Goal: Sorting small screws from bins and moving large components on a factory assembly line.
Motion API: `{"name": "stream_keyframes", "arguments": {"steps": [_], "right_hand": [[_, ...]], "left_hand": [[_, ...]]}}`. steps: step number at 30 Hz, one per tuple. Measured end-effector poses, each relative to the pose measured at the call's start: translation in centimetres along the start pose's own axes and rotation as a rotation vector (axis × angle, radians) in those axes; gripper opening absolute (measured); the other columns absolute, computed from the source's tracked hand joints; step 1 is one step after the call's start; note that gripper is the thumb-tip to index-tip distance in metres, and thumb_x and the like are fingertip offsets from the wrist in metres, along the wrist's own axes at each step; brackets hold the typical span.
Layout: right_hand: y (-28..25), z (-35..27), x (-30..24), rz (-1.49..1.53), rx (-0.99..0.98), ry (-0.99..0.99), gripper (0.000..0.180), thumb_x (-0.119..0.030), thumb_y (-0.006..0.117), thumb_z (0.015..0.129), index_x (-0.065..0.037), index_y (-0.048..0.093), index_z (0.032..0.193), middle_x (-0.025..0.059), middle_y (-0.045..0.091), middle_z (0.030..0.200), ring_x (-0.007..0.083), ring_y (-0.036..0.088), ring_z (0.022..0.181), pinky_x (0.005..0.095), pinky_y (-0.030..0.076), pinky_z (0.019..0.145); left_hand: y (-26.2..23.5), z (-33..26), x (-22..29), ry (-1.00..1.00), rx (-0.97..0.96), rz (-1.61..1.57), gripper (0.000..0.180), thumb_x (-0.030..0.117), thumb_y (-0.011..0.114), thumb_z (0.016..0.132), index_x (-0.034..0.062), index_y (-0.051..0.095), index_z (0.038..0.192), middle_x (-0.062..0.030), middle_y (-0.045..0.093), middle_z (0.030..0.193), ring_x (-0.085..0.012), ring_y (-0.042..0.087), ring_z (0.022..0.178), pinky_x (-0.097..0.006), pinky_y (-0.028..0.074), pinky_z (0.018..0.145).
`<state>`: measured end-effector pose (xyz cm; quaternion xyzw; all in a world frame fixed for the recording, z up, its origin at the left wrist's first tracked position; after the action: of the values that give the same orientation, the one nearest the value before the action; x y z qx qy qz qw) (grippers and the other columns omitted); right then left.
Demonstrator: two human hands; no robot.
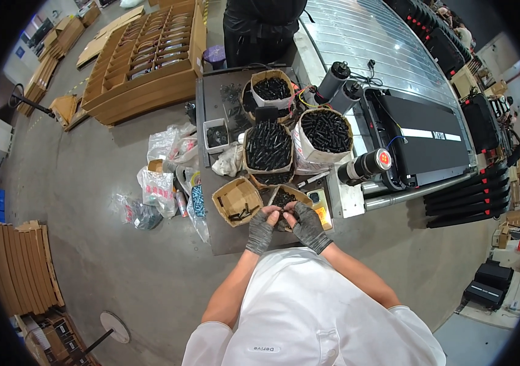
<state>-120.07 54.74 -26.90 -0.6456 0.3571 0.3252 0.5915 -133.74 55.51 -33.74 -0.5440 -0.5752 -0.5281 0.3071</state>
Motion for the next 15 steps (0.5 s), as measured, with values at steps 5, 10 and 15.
{"name": "stream_keyframes", "arguments": {"steps": [5,10,15], "right_hand": [[-1.6,0.6,-1.8,-0.011,0.059,-0.078,0.017,-0.012,0.062,0.086,-0.003,0.061,0.1,0.0122,0.065,0.089,0.0233,0.063,0.083,0.0321,0.049,0.075],[-3.4,0.9,-3.8,-0.089,0.04,-0.188,0.015,-0.009,0.06,0.086,-0.003,0.06,0.1,0.0124,0.063,0.088,0.0283,0.063,0.084,0.0344,0.049,0.074],[-2.7,0.7,-4.5,-0.099,-0.154,-0.278,0.017,-0.008,0.058,0.086,-0.002,0.061,0.101,0.014,0.062,0.093,0.0293,0.061,0.089,0.035,0.049,0.076]], "left_hand": [[0.7,0.4,2.0,0.014,-0.038,-0.139,0.022,0.018,0.06,0.092,0.0053,0.063,0.11,-0.0029,0.063,0.099,-0.0114,0.056,0.095,-0.027,0.044,0.087],[1.8,0.4,5.4,0.089,-0.077,-0.197,0.033,0.024,0.063,0.089,0.0051,0.062,0.117,-0.005,0.065,0.099,-0.0111,0.057,0.092,-0.027,0.046,0.082],[2.7,0.6,6.2,0.148,-0.305,0.343,0.028,0.021,0.064,0.086,0.0028,0.065,0.108,-0.0071,0.067,0.09,-0.0118,0.059,0.083,-0.028,0.048,0.074]]}}
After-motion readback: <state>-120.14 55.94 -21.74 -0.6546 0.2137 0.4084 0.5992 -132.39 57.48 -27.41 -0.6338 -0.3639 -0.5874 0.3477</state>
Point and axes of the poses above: each hand's wrist, its own z-axis towards the middle knuckle, its own y-axis out of the palm, x = y × z, the point moved 7 cm from there along z, towards the middle knuckle
